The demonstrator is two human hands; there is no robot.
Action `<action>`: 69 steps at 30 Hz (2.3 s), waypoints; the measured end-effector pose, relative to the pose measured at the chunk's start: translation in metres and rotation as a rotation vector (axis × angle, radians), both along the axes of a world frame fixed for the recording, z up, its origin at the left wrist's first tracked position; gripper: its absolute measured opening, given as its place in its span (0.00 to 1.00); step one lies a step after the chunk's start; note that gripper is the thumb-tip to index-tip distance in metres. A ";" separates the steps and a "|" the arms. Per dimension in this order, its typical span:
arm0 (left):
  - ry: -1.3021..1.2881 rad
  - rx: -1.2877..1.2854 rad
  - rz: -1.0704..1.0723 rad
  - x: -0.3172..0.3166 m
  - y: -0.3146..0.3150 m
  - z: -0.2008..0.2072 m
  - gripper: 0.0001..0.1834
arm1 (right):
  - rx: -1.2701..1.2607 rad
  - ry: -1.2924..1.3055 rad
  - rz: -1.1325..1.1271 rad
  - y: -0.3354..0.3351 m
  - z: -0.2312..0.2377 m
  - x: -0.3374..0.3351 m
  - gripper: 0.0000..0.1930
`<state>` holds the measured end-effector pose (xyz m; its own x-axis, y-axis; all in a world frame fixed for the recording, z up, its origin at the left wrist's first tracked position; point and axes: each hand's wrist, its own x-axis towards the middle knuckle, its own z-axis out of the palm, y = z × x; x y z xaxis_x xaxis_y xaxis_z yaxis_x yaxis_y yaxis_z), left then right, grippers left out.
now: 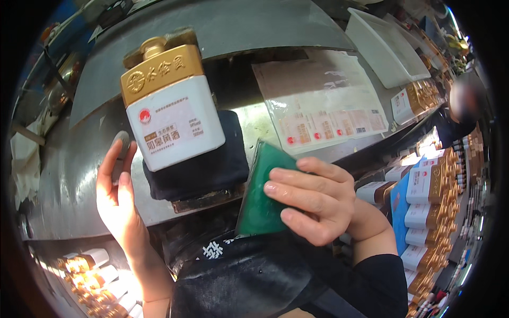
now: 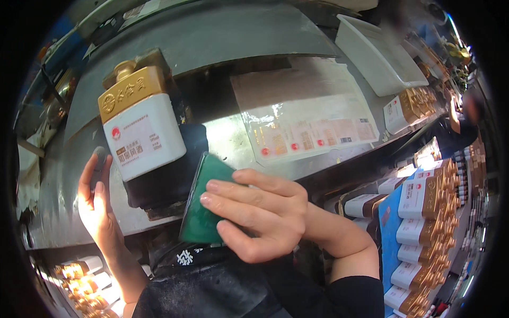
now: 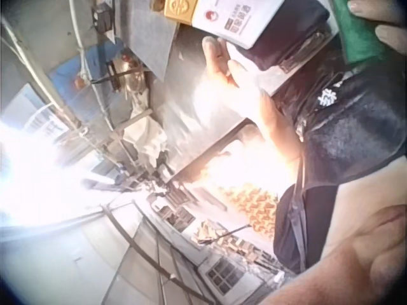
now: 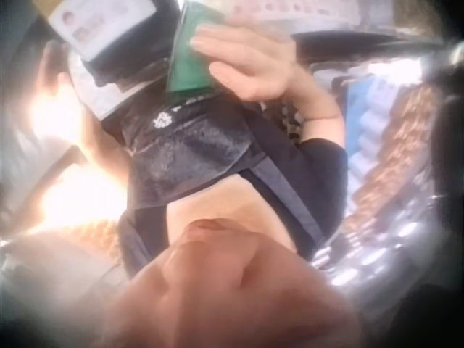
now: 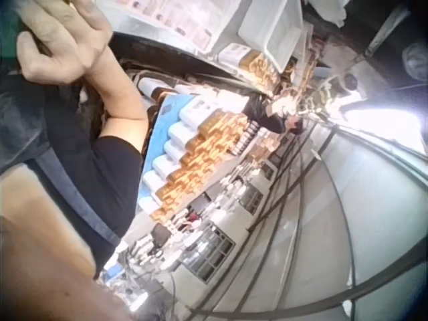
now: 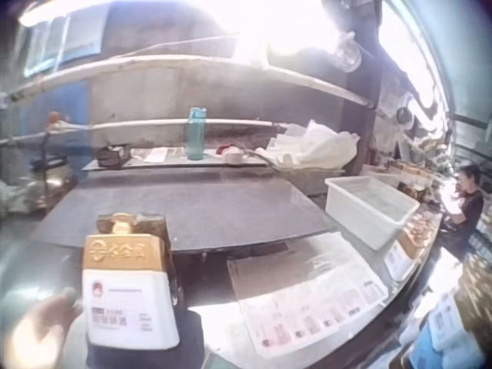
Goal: The person applies white paper labels to gold-colored bottles. They pick up a bottle, smooth a label onto its surface, and use a green plastic scraper to press the label firmly against the curved sides. The process is repeated for multiple bottles, with the person handling each one individually.
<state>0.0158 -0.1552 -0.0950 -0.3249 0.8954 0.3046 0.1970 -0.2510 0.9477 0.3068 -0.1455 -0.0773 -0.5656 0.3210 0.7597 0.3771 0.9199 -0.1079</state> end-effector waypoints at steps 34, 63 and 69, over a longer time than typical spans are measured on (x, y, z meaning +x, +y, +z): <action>-0.078 -0.082 0.040 -0.042 0.045 -0.033 0.22 | -1.343 0.449 -0.589 0.023 -0.042 0.122 0.18; -0.054 -0.143 0.197 -0.040 0.052 -0.033 0.19 | -0.522 -0.622 -0.840 0.281 -0.119 0.087 0.23; -0.007 -0.159 0.202 -0.032 0.055 -0.021 0.16 | -0.514 -0.845 -0.877 0.279 -0.114 0.081 0.30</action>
<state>-0.0162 -0.1000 -0.1157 -0.5040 0.8483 0.1624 0.2215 -0.0549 0.9736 0.3879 0.1337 -0.1909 -0.2602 0.9647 -0.0399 0.9455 0.2630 0.1920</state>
